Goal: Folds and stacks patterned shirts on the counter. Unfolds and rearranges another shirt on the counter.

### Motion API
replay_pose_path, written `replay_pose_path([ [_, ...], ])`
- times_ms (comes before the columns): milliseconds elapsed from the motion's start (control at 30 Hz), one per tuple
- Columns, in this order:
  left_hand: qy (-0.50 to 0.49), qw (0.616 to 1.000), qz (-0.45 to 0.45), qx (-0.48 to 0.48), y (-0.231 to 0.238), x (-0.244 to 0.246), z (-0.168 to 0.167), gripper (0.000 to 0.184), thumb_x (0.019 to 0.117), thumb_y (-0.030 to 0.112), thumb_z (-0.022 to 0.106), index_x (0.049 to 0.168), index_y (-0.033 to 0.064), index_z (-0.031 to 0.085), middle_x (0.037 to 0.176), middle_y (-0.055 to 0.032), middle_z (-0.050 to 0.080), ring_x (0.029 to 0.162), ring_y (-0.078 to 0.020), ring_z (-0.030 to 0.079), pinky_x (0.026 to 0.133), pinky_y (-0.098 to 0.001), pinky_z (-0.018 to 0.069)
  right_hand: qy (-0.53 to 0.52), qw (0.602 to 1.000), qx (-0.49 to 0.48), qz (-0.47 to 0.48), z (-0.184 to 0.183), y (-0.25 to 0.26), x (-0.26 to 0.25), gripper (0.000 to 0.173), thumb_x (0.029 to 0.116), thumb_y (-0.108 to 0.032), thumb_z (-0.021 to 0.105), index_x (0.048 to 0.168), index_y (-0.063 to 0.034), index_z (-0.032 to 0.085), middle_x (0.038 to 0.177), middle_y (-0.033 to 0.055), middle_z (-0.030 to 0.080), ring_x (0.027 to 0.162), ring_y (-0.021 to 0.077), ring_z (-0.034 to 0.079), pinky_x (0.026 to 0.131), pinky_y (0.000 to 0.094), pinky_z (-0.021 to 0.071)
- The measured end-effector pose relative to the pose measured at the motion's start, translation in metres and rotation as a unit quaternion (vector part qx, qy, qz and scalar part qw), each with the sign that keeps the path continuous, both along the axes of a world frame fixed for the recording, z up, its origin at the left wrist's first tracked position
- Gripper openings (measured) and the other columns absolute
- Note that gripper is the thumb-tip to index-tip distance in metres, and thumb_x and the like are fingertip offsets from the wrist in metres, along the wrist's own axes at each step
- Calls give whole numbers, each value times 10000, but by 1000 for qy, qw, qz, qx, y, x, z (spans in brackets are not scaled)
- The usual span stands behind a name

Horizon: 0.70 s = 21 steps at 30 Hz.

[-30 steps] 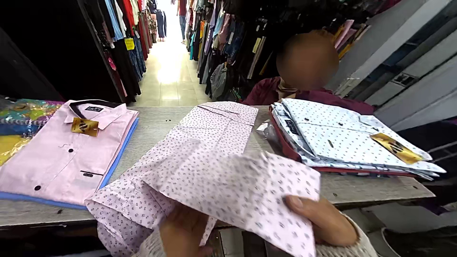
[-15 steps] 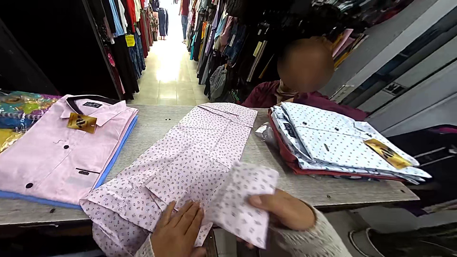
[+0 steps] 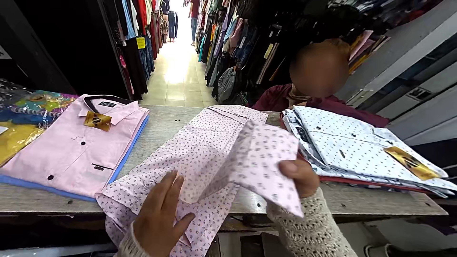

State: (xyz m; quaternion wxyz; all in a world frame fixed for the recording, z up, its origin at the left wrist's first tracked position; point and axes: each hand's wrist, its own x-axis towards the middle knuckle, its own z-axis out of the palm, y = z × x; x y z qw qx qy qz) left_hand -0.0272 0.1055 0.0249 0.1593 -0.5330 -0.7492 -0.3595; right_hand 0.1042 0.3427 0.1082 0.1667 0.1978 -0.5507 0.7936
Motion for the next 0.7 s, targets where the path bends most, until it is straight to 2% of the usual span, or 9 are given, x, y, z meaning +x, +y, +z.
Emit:
replay_pose_path([
  [67, 18, 1000, -8, 19, 22, -13, 0, 543, 874, 306, 703, 1284, -46, 653, 1284, -280, 655, 1121, -424, 687, 922, -557, 562, 23, 999, -30, 12, 1, 4, 8, 281, 976, -287, 640, 1223, -198, 741, 1098, -13, 775, 1009, 95, 737, 914, 308, 605],
  [167, -17, 998, 28, 58, 36, -40, 9, 325, 907, 62, 595, 1197, -1, 728, 1140, -175, 745, 982, -326, 750, 832, -511, 606, -9, 999, -17, -27, -11, 10, 22, 288, 956, -326, 667, 1209, -216, 747, 1084, -16, 777, 985, 86, 739, 890, 292, 606],
  [233, -103, 990, 45, 79, 31, -62, 23, 287, 965, 50, 568, 1207, 8, 716, 1121, -156, 746, 979, -281, 739, 859, -512, 588, -78, 995, 11, -62, -24, 14, 26, 281, 935, -371, 698, 1170, -226, 754, 1037, -11, 779, 917, 86, 744, 821, 284, 622],
  [300, -217, 969, 69, 97, 25, -81, 32, 263, 1006, 59, 553, 1225, 39, 697, 1159, -105, 728, 1037, -189, 706, 934, -456, 564, -137, 988, 32, -59, -33, 5, 16, 253, 939, -369, 710, 1151, -236, 750, 1032, -16, 778, 899, 90, 747, 802, 291, 633],
  [367, -351, 924, 93, 117, 23, -99, 28, 275, 1020, 36, 532, 1255, 62, 671, 1175, -75, 716, 1030, -144, 688, 915, -407, 556, -217, 973, 68, -33, -37, -8, 0, 166, 985, -301, 656, 1110, -214, 722, 1002, -38, 777, 867, 80, 748, 770, 283, 640],
  [467, -529, 828, 96, 157, 24, -118, 3, 355, 1042, 32, 500, 1386, 99, 553, 1054, -106, 713, 850, -158, 717, 747, -369, 607, -374, 917, 141, -1, -36, -25, -21, 193, 1063, -177, 426, 1067, -131, 613, 882, -61, 762, 764, 62, 743, 697, 255, 638],
  [567, -631, 746, 74, 200, 23, -116, -1, 408, 1046, -20, 386, 1436, 80, 453, 1044, -144, 689, 821, -193, 724, 708, -374, 617, -465, 871, 160, 16, -40, -29, -27, 307, 1114, -276, 341, 1075, -110, 596, 833, -27, 767, 734, 98, 758, 675, 261, 634],
  [633, -669, 704, 65, 229, 20, -114, 2, 401, 1056, 67, 264, 1405, 69, 462, 1076, -132, 673, 859, -200, 710, 738, -386, 602, -472, 871, 129, 34, -45, -27, -24, 321, 1118, -289, 301, 1112, -120, 574, 854, 1, 775, 732, 122, 765, 657, 262, 637],
  [700, -687, 685, 53, 239, 19, -113, 4, 413, 1107, 249, 227, 1381, 73, 480, 1062, -113, 693, 880, -197, 718, 764, -394, 602, -460, 882, 79, 63, -52, -25, -21, 311, 1114, -273, 290, 1119, -136, 569, 867, 21, 783, 718, 129, 766, 625, 248, 633],
])
